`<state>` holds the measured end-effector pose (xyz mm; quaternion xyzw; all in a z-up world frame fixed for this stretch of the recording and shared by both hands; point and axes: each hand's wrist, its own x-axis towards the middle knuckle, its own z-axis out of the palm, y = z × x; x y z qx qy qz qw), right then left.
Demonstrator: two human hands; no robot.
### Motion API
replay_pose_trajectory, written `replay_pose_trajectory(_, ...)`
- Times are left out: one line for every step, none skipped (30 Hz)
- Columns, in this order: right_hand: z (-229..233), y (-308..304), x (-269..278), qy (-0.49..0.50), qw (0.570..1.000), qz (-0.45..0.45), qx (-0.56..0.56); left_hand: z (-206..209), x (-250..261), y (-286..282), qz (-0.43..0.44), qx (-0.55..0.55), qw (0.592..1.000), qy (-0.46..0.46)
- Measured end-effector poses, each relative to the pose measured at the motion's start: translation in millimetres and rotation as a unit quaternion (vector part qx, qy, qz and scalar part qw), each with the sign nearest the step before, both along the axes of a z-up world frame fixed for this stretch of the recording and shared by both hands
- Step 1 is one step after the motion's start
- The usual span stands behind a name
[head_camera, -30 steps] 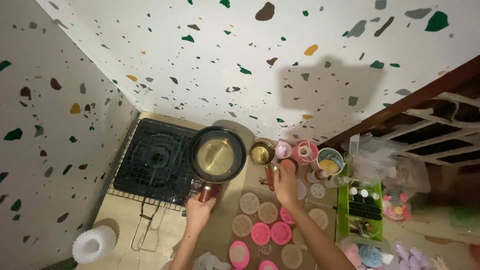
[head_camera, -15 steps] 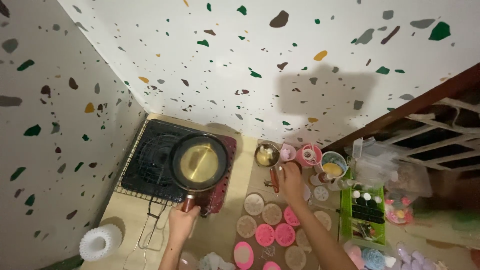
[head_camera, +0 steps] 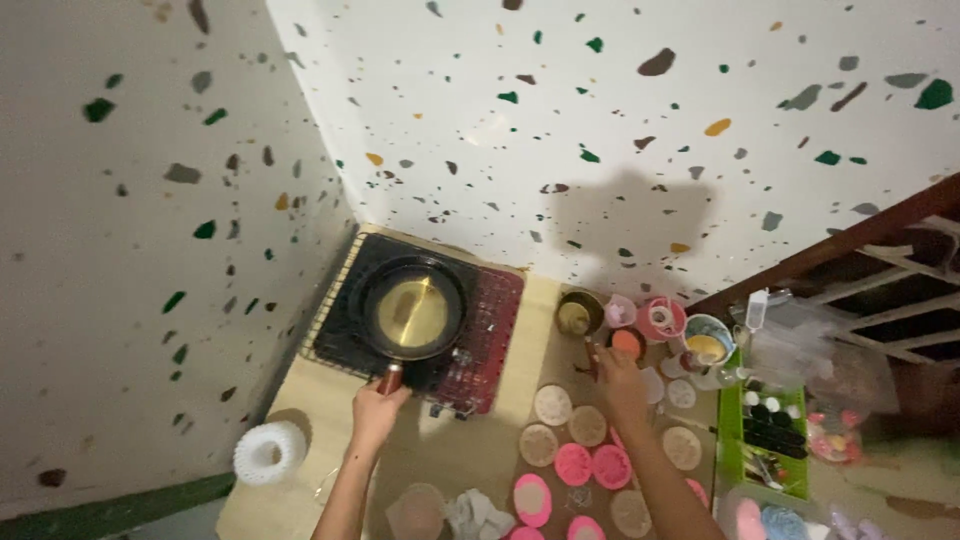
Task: Melting wax and pouring it into silicone molds to create candles.
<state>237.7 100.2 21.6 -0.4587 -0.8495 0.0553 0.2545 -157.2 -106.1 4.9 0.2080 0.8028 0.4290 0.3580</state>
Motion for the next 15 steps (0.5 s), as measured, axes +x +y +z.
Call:
replay_pose_trajectory(0.3,-0.6,-0.3,-0.008,1.000,-0.019,0.004,-11.1,-9.2,1.5,-0.007,-0.011,1.000,-0.006)
replay_pose_trajectory(1.4,-0.8,-4.4,-0.006,1.000,-0.017,0.006,-14.7,-16.7,0.8,-0.006,-0.009,1.000,-0.004)
replay_pose_trajectory(3.2,-1.8,-6.8,0.034,0.998,-0.057,-0.014,-18.2,-22.8,0.4,-0.015,-0.020,1.000,-0.018)
replay_pose_trajectory(4.6,-2.1,-8.9,0.074,0.992,-0.096,-0.033,-22.0,-28.7,0.7,-0.025,-0.031,0.999,-0.033)
replay_pose_trajectory(6.1,-2.3,-11.8,0.074,0.992,-0.101,-0.033,-27.2,-34.5,-1.4,-0.029,-0.031,0.999,-0.033)
replay_pose_trajectory(7.4,-1.6,-13.9,0.113,0.982,-0.144,-0.050,-32.7,-39.5,-2.4,-0.016,-0.009,0.998,-0.060)
replay_pose_trajectory(9.7,-1.0,-12.4,0.152,0.968,-0.189,-0.066,-38.0,-42.0,-1.1,-0.005,0.013,0.996,-0.087)
replay_pose_trajectory(3.1,0.6,-10.2,0.151,0.967,-0.196,-0.065,-38.7,-46.3,-3.1,-0.013,0.013,0.996,-0.089)
replay_pose_trajectory(-3.5,4.9,-8.3,0.136,0.967,-0.204,-0.068,-40.3,-50.6,-3.1,-0.020,0.020,0.997,-0.065)
replay_pose_trajectory(-10.6,9.7,-6.2,0.122,0.967,-0.212,-0.072,-42.4,-55.0,-2.4,-0.028,0.028,0.998,-0.042)
replay_pose_trajectory(-9.4,13.8,-7.8,0.120,0.966,-0.216,-0.068,-41.9,-56.8,-2.9,-0.032,0.030,0.998,-0.045)
replay_pose_trajectory(-8.6,18.8,-9.3,0.109,0.971,-0.195,-0.088,-41.8,-58.6,-2.5,-0.016,0.032,0.997,-0.068)
replay_pose_trajectory(-9.8,18.7,-10.2,0.096,0.973,-0.175,-0.113,-41.7,-59.8,-7.8,0.001,0.028,0.995,-0.091)
replay_pose_trajectory(-1.6,14.5,-18.8,0.093,0.973,-0.179,-0.115,-47.7,-63.1,-10.5,-0.003,0.026,0.995,-0.094)
replay_pose_trajectory(5.1,11.3,-29.8,0.092,0.972,-0.170,-0.130,-53.7,-69.0,-12.4,-0.016,0.017,0.997,-0.079)
